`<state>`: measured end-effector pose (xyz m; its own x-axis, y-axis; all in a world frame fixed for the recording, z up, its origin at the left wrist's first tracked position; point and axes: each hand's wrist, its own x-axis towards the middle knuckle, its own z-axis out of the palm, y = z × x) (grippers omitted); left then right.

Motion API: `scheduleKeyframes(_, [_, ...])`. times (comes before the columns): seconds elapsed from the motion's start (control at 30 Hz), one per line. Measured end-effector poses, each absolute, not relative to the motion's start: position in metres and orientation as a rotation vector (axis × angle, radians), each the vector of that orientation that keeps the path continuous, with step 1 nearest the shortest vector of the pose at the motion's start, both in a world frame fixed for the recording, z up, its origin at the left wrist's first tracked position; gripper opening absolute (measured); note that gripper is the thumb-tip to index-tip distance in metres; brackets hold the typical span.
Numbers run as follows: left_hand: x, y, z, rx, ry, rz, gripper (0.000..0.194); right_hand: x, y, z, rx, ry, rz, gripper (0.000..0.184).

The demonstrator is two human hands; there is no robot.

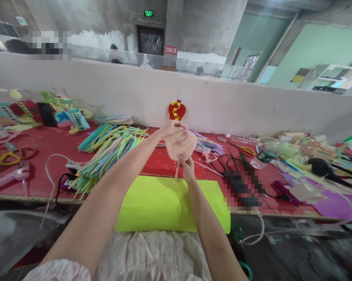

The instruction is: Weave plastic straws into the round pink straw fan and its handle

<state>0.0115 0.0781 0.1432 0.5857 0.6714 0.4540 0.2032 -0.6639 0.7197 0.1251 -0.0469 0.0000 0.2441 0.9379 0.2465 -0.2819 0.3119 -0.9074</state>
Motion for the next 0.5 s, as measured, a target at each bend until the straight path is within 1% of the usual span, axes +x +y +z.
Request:
scheduleKeyframes(0.1, [0.0091,0.0745,0.1469,2.214,0.718,0.948,0.026,0.1253,-0.0479,0.0014,-0.818,-0.957,1.027,0.031])
scheduleKeyframes(0.27, [0.0056,0.0723,0.1496,2.206,0.707,0.925,0.027,0.1265,-0.0464,-0.0007,-0.807,-0.973,1.037,0.031])
scheduleKeyframes(0.5, [0.0074,0.0712,0.1466,2.032,0.682,1.010,0.033,0.1268,-0.0463,-0.0021,-0.789,-0.982,1.041,0.029])
